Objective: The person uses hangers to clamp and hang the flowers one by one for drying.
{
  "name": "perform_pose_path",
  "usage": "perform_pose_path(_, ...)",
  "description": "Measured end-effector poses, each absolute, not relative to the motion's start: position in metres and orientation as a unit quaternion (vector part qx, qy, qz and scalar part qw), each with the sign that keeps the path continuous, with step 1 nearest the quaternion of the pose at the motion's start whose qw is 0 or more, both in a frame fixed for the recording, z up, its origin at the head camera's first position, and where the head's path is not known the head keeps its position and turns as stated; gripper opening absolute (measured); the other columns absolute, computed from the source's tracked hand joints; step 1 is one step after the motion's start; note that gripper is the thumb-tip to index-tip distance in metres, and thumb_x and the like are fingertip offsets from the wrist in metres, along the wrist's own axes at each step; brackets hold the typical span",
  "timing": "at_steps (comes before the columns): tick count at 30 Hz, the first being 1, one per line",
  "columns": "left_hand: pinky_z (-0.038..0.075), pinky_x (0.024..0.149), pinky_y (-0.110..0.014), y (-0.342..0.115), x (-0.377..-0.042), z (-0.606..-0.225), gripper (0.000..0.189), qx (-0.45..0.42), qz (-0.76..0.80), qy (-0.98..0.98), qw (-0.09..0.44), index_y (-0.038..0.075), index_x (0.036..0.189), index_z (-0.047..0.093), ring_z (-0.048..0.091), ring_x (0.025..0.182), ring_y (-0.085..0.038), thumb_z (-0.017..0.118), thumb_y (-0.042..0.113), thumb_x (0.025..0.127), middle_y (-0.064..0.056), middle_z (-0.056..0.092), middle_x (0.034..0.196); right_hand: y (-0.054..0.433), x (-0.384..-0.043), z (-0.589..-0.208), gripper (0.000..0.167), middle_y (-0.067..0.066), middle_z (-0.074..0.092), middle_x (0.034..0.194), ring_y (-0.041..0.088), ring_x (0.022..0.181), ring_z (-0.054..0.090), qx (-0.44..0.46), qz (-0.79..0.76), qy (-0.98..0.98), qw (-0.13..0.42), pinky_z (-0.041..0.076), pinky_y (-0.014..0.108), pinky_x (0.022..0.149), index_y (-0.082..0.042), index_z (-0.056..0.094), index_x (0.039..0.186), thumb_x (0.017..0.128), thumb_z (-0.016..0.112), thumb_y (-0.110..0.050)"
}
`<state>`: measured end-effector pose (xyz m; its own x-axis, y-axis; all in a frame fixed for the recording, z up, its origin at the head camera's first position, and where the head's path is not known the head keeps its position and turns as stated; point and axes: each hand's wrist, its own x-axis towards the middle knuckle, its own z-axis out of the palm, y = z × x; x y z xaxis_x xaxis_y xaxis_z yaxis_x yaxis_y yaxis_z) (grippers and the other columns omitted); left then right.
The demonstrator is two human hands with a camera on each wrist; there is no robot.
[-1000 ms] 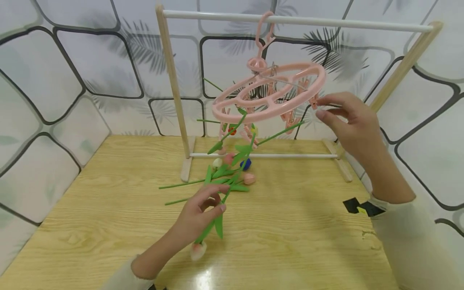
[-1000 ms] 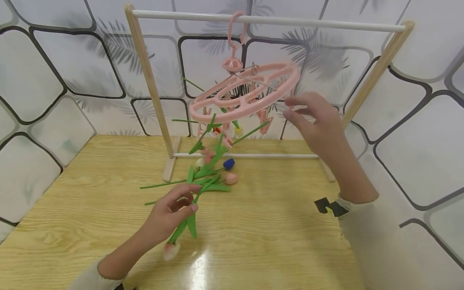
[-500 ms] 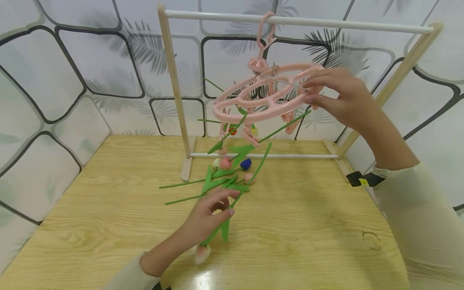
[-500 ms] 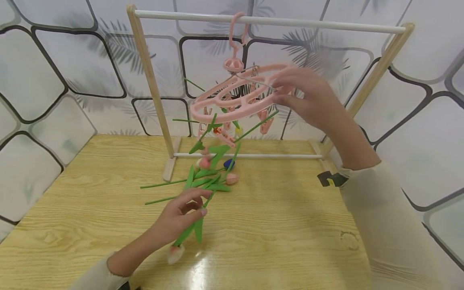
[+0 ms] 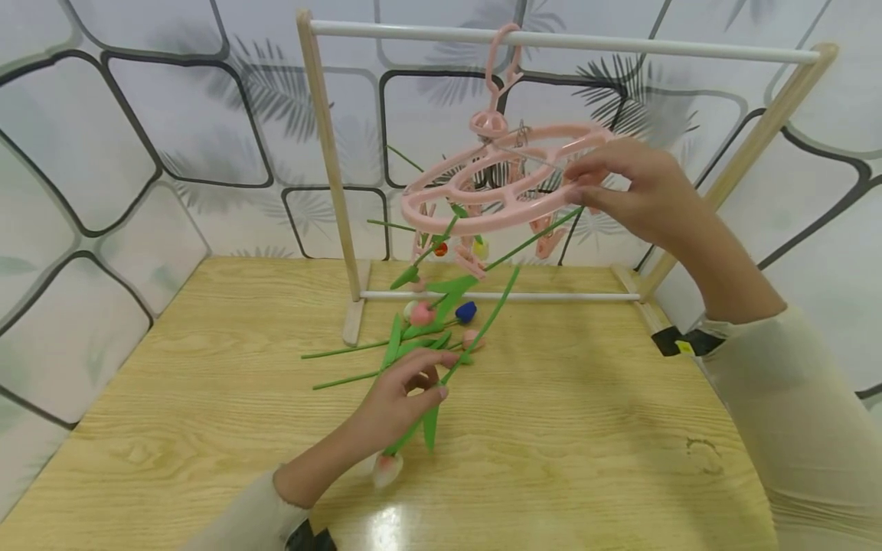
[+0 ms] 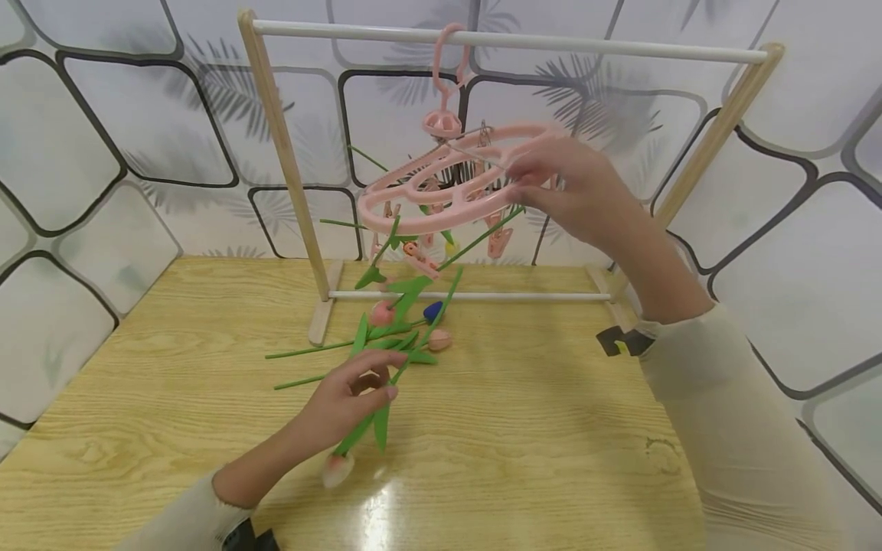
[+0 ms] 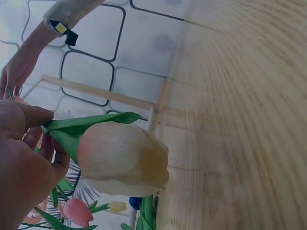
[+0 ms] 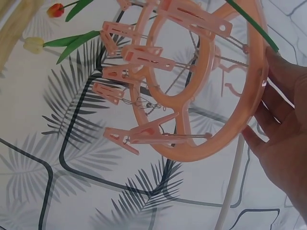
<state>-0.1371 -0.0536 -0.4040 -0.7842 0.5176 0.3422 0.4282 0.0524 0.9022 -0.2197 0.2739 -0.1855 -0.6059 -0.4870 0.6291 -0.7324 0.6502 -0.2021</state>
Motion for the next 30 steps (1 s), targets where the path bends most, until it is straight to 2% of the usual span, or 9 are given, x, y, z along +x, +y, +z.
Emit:
perform_pose_path(5, 0.055, 0.088, -0.029, -0.048, -0.142, -0.404, 0.040, 0.328, 0.598, 0.730, 0.037, 0.019, 0.135, 0.063, 0.055, 0.098, -0.015, 0.064, 0.006, 0.098, 0.000, 0.062, 0.131, 0.269, -0.219, -0.185, 0.026, 0.009, 0.073, 0.100, -0.006, 0.100, 0.054, 0.365, 0.231, -0.859, 0.274, 0.039, 0.015, 0.098, -0.002, 0.075, 0.109, 0.084, 0.079, 0.001)
perform_pose_path(8, 0.055, 0.089, -0.030, -0.044, -0.146, -0.401, 0.038, 0.327, 0.589, 0.737, 0.043, 0.019, 0.136, 0.063, 0.057, 0.099, -0.016, 0.064, 0.008, 0.099, 0.000, 0.062, 0.132, 0.264, -0.218, -0.185, 0.027, 0.009, 0.074, 0.108, -0.006, 0.097, 0.056, 0.382, 0.235, -0.851, 0.275, 0.042, 0.014, 0.092, -0.002, 0.076, 0.108, 0.082, 0.079, 0.003)
perform_pose_path(13, 0.055, 0.091, -0.033, -0.037, -0.152, -0.396, 0.043, 0.326, 0.574, 0.750, 0.053, 0.022, 0.140, 0.060, 0.057, 0.100, -0.016, 0.063, 0.009, 0.099, 0.002, 0.062, 0.130, 0.255, -0.217, -0.184, 0.028, 0.012, 0.075, 0.108, -0.005, 0.094, 0.060, 0.412, 0.237, -0.836, 0.273, 0.045, 0.015, 0.083, -0.001, 0.076, 0.108, 0.082, 0.078, 0.008)
perform_pose_path(18, 0.054, 0.089, -0.031, -0.026, -0.161, -0.397, 0.044, 0.331, 0.575, 0.746, 0.053, 0.019, 0.141, 0.060, 0.057, 0.098, -0.016, 0.064, 0.007, 0.098, 0.004, 0.060, 0.138, 0.245, -0.215, -0.181, 0.022, 0.009, 0.075, 0.108, 0.005, 0.100, 0.057, 0.408, 0.223, -0.846, 0.262, 0.044, 0.016, 0.080, -0.002, 0.077, 0.108, 0.087, 0.076, 0.002)
perform_pose_path(21, 0.054, 0.088, -0.029, -0.019, -0.169, -0.396, 0.042, 0.341, 0.581, 0.737, 0.048, 0.016, 0.139, 0.062, 0.058, 0.098, -0.016, 0.063, 0.006, 0.098, 0.001, 0.061, 0.137, 0.239, -0.214, -0.180, 0.022, 0.006, 0.075, 0.108, 0.012, 0.107, 0.058, 0.400, 0.223, -0.851, 0.257, 0.044, 0.017, 0.082, -0.005, 0.077, 0.109, 0.088, 0.075, 0.000)
perform_pose_path(26, 0.053, 0.087, -0.030, -0.007, -0.180, -0.393, 0.038, 0.349, 0.588, 0.729, 0.042, 0.019, 0.136, 0.063, 0.056, 0.098, -0.016, 0.063, 0.008, 0.099, 0.001, 0.063, 0.124, 0.231, -0.218, -0.180, 0.020, 0.006, 0.076, 0.109, 0.019, 0.102, 0.063, 0.402, 0.216, -0.851, 0.261, 0.044, 0.026, 0.092, -0.006, 0.078, 0.110, 0.090, 0.075, -0.004)
perform_pose_path(30, 0.054, 0.087, -0.032, 0.001, -0.186, -0.387, 0.037, 0.350, 0.588, 0.729, 0.037, 0.022, 0.134, 0.064, 0.056, 0.097, -0.017, 0.062, 0.009, 0.100, 0.005, 0.062, 0.125, 0.227, -0.223, -0.181, 0.019, 0.008, 0.076, 0.110, 0.022, 0.096, 0.069, 0.415, 0.201, -0.844, 0.274, 0.042, 0.035, 0.102, -0.004, 0.077, 0.109, 0.090, 0.075, -0.004)
